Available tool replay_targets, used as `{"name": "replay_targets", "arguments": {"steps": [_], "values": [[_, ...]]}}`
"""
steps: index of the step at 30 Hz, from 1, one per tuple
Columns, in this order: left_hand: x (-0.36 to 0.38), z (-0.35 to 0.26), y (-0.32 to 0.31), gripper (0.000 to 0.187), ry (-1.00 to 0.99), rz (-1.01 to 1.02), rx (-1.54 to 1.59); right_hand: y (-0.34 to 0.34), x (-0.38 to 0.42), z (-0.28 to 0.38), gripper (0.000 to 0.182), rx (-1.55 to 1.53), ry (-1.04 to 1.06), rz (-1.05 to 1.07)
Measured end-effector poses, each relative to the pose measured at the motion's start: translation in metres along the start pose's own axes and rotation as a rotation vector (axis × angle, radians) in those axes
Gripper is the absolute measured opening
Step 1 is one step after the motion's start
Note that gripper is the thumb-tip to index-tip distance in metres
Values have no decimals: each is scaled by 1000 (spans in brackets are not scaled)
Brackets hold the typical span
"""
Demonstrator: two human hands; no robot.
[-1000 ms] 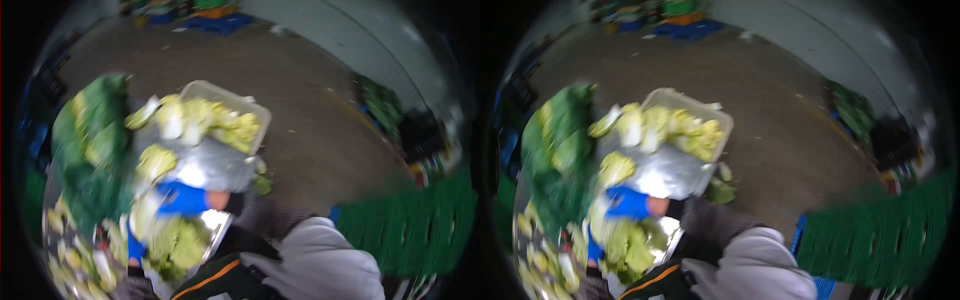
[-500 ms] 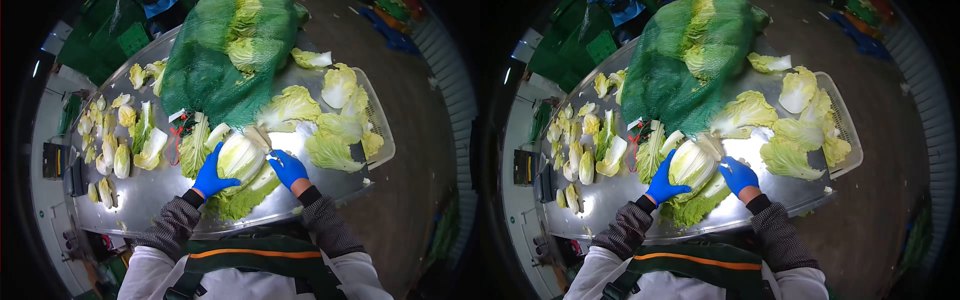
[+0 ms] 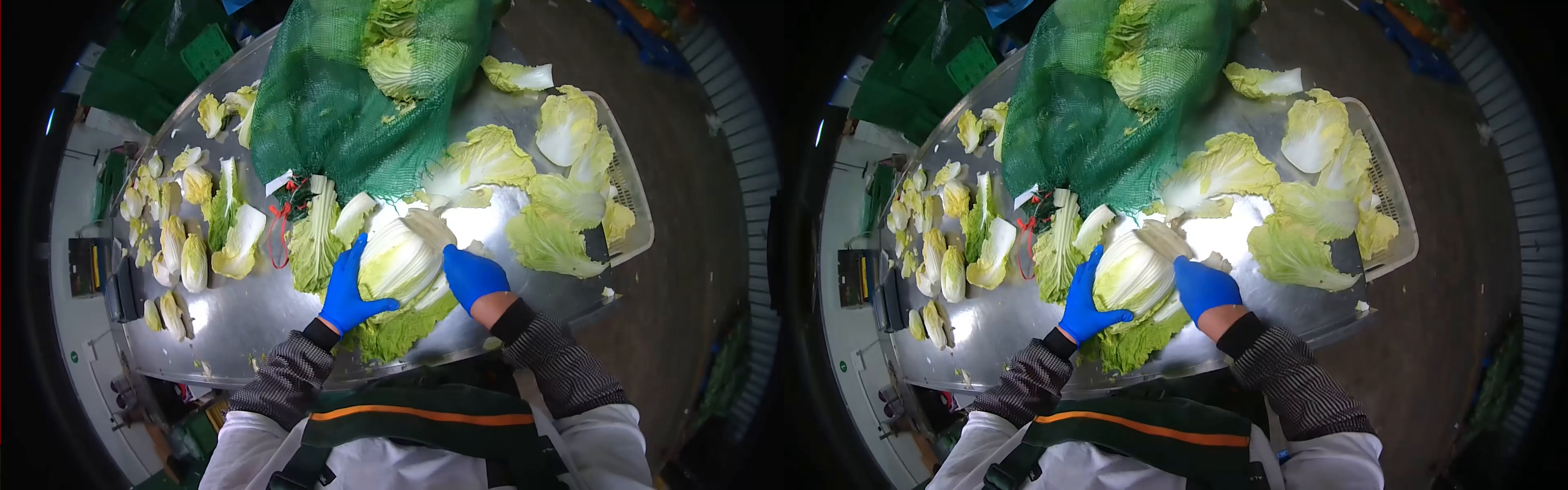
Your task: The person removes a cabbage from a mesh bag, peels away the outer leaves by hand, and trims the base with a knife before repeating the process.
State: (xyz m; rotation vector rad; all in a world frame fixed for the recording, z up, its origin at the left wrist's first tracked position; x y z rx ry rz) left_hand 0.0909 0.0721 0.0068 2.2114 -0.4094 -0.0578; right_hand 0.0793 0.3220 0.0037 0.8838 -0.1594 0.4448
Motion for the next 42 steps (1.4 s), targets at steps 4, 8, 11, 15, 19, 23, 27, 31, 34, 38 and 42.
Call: {"name": "replay_targets", "arguments": {"steps": [4,8,11,15,19,23,27,31,34,38,42], "values": [[-10,3,-1,121,-45,-47,-35,-30,-15,-33,15,49,-32,-58],[7,0,-5,120,-39,-77,-48,-18,-17,-32,25,14,-130,48],[8,3,-4,120,-18,-98,86,3,-6,-17,43,-261,-68,-4],[-9,17,-2,110,105,-19,407,-14,-10,0,66,-528,-137,-16],[-21,9,10,86,211,94,554,-32,-29,5,73,-800,-250,-28],[-30,26,0,85,244,147,445,-50,-22,-2,67,-871,-319,-102],[-33,-32,10,97,112,-190,-143,-68,16,-5,66,-940,-280,-206],[-35,-64,-12,114,119,-90,-299,-65,43,7,66,-1071,-190,-354],[-58,-19,1,112,266,44,72,-41,54,12,65,-1010,-130,-433],[-42,20,14,62,615,341,1618,19,55,1,68,-793,0,-409],[-11,-2,19,59,395,100,1871,43,40,19,76,-331,-21,-265]]}}
Point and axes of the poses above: each hand's wrist, its own x-axis away from the middle knuckle, its own y-axis out of the back of the hand, z = x × y, the point moved 2 cm from there along -x, towards the middle knuckle, and after that the axes turned 5 degrees about -x, right-handed, at the moved point
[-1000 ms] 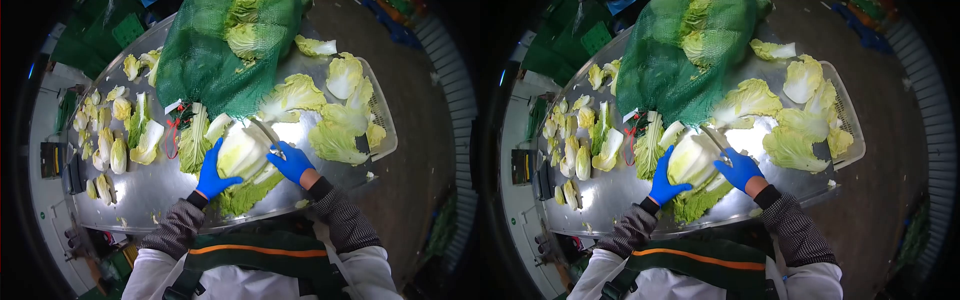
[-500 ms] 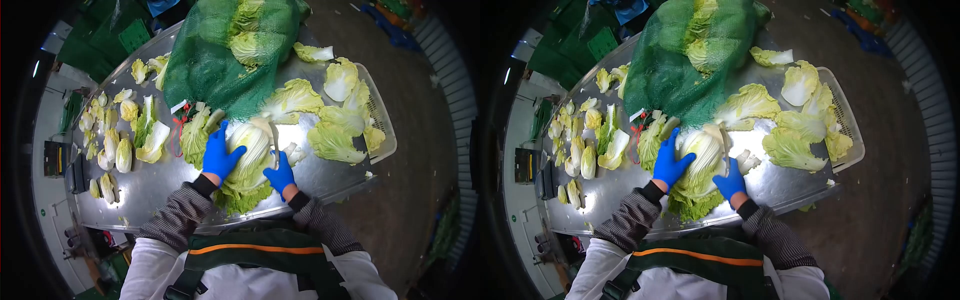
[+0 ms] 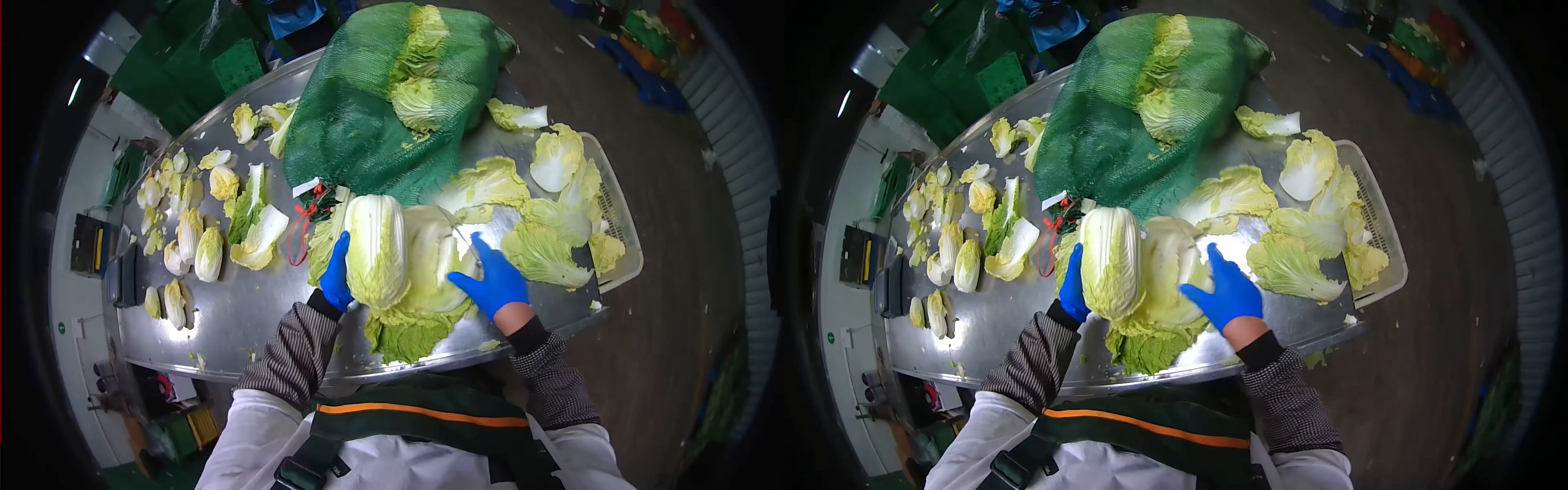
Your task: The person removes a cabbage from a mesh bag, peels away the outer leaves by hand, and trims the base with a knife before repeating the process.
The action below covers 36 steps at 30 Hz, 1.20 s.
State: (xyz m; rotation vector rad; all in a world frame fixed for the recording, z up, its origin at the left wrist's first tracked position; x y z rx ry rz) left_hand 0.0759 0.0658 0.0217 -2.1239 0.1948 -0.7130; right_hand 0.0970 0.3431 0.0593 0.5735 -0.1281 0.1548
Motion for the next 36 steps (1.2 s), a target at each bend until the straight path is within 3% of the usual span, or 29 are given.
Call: {"name": "replay_targets", "arguments": {"steps": [4,7,10,14,15,18,19,20,23,25,26,27,28,30,31,32,33,36], "values": [[22,6,-16,60,-62,16,-82,-8,-3,76,81,-218,84,126],[41,9,-37,65,-96,-8,-123,-15,-6,75,76,-316,191,128],[52,5,-36,71,-211,30,-568,-25,0,71,70,-285,189,124],[65,16,-27,76,-107,11,-470,-38,10,69,62,-284,51,96],[67,21,-27,77,4,-45,-226,-36,11,68,56,-248,88,-20],[67,29,-47,79,-71,208,136,-18,2,54,48,-374,37,65],[64,32,-45,82,-51,240,191,-11,3,52,46,-405,120,-7],[65,33,-45,82,-44,291,205,-5,0,40,46,-455,58,3],[66,23,-58,83,9,326,164,7,-13,7,56,55,-99,-55],[66,16,-78,82,-6,259,130,-5,-3,22,61,-107,155,7],[67,16,-84,80,17,366,359,-15,4,31,64,-190,272,42],[68,15,-89,79,65,473,583,-16,12,54,70,-531,98,266],[62,16,-82,78,62,335,381,-14,19,69,72,-675,-132,399],[54,15,-64,76,47,66,-20,-10,16,64,76,-777,-195,385],[68,2,-76,68,-16,171,-151,-9,12,62,77,-655,-112,324],[67,15,-56,63,-76,-1,-262,-15,12,62,77,-545,-38,263],[71,20,-47,62,-70,0,-261,-20,17,60,78,-431,22,216],[72,23,-39,63,-143,1,-250,-23,21,67,80,-444,85,225]]}}
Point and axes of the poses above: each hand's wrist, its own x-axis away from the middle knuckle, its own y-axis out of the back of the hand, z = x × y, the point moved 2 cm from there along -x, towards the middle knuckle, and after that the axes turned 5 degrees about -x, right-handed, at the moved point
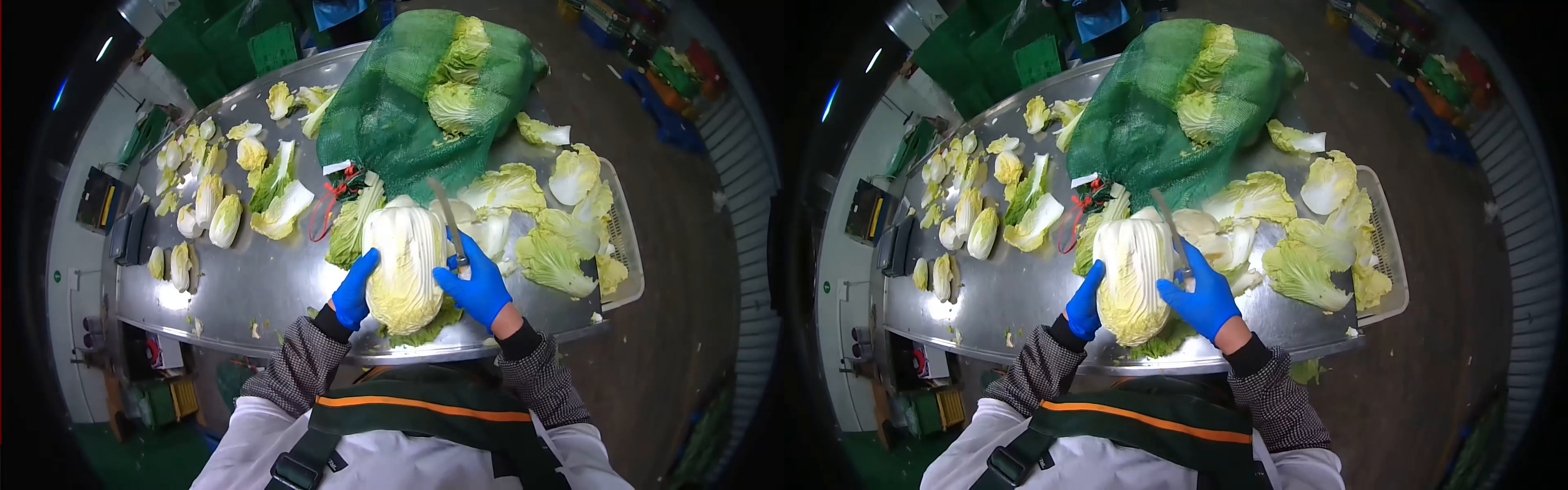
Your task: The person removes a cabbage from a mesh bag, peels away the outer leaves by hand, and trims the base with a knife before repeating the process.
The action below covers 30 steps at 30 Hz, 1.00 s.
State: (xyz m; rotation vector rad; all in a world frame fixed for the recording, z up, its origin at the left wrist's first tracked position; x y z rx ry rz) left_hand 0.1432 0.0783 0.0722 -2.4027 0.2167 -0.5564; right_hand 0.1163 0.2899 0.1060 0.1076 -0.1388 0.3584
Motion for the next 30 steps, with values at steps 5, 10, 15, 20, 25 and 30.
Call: {"name": "replay_targets", "arguments": {"steps": [5,10,15,20,25,30], "values": [[3,-8,-6,67,-180,-43,-320,-6,5,8,77,255,82,-42],[10,-3,-1,69,-148,-12,-291,-2,-4,-17,66,170,103,-217],[25,3,16,73,147,-32,107,42,-22,-82,55,328,-156,-197],[5,-19,20,88,-45,-41,-761,41,4,-34,41,508,-127,-164],[-1,22,46,102,-67,-223,-1226,-1,11,-88,30,493,89,-5],[-7,29,61,106,24,-235,-1147,-12,8,-105,21,719,2,-5]]}}
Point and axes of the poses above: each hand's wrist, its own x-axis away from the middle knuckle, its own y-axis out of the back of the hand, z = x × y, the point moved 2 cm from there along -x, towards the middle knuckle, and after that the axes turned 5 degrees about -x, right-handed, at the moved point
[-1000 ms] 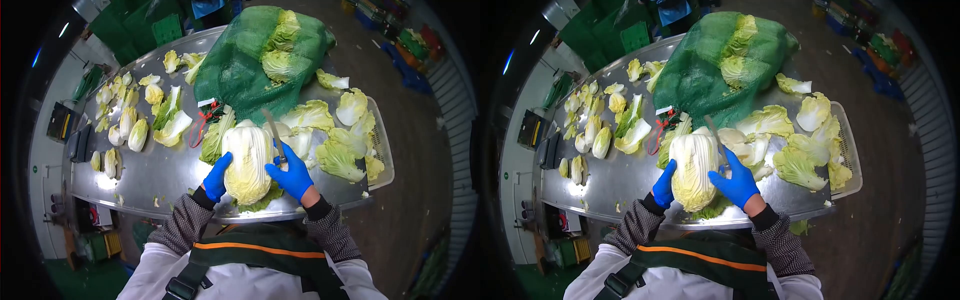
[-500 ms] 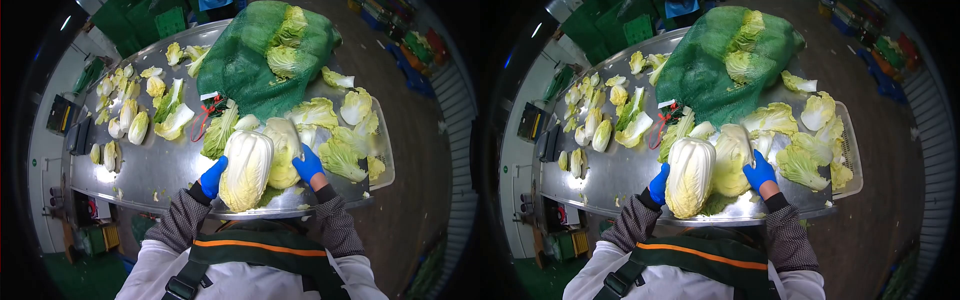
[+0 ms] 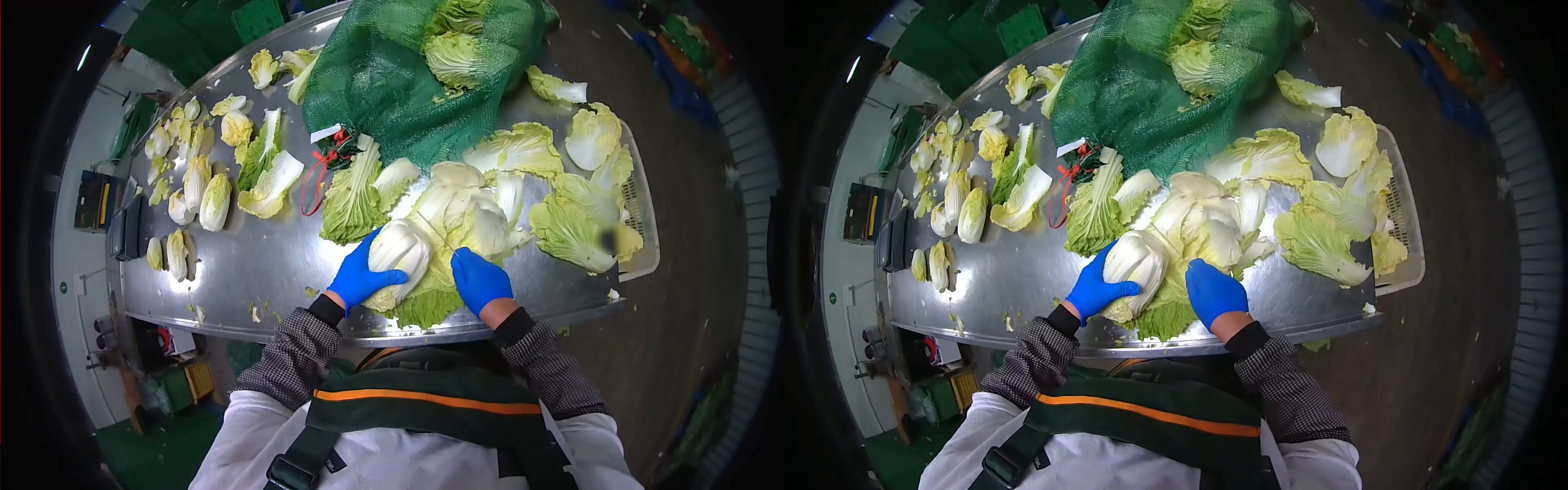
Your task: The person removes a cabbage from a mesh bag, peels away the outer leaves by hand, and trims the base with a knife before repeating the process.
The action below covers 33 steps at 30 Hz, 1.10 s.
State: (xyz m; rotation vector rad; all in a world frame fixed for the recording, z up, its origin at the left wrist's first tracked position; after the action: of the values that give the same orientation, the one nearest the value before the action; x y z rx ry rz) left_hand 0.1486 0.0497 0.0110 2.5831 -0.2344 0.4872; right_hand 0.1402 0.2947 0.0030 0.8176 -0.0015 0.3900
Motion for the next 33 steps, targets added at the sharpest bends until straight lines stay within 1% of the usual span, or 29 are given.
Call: {"name": "replay_targets", "arguments": {"steps": [2,5,8,10,13,14,15,16,17,18,19,20,22,23,24,26,29,32,33], "values": [[-3,2,1,107,-5,14,-45,10,-1,14,20,32,90,-32],[-5,-4,1,107,15,21,-60,16,-8,32,16,144,82,59],[-8,-4,1,107,7,24,-80,5,-13,25,11,193,157,56],[-9,-3,-1,106,-17,21,-86,-2,-19,16,10,236,137,39],[-15,-2,-2,106,38,43,-71,-22,-32,-12,8,254,129,10],[-9,-2,-4,106,-14,47,-107,-30,-35,-21,8,252,133,-1],[-5,-2,-5,106,-76,53,-150,-32,-41,-20,7,244,80,10],[-5,-3,-5,106,-141,44,-188,-30,-50,-21,7,256,88,1],[-1,3,-5,106,-137,-8,-125,-33,-47,-20,8,260,88,10],[0,4,-1,106,-55,-13,-43,-29,-48,-17,8,271,89,10],[-1,11,4,100,-31,-6,1,-23,-51,-17,14,223,44,88],[-2,20,8,94,-6,5,44,-15,-50,-16,16,215,28,128],[1,29,14,83,51,98,478,19,-45,11,20,196,-1,207],[5,34,15,77,82,148,695,34,-46,23,32,183,-85,266],[9,41,14,66,160,238,943,44,-44,34,36,-17,-29,228],[20,16,12,71,233,318,1308,59,-40,52,44,-416,84,151],[22,-34,13,81,102,240,1293,67,-35,85,76,-741,47,135],[9,-64,27,91,-297,73,811,69,-37,77,81,-728,37,41],[4,-64,26,91,-335,74,701,66,-37,76,82,-672,127,-11]]}}
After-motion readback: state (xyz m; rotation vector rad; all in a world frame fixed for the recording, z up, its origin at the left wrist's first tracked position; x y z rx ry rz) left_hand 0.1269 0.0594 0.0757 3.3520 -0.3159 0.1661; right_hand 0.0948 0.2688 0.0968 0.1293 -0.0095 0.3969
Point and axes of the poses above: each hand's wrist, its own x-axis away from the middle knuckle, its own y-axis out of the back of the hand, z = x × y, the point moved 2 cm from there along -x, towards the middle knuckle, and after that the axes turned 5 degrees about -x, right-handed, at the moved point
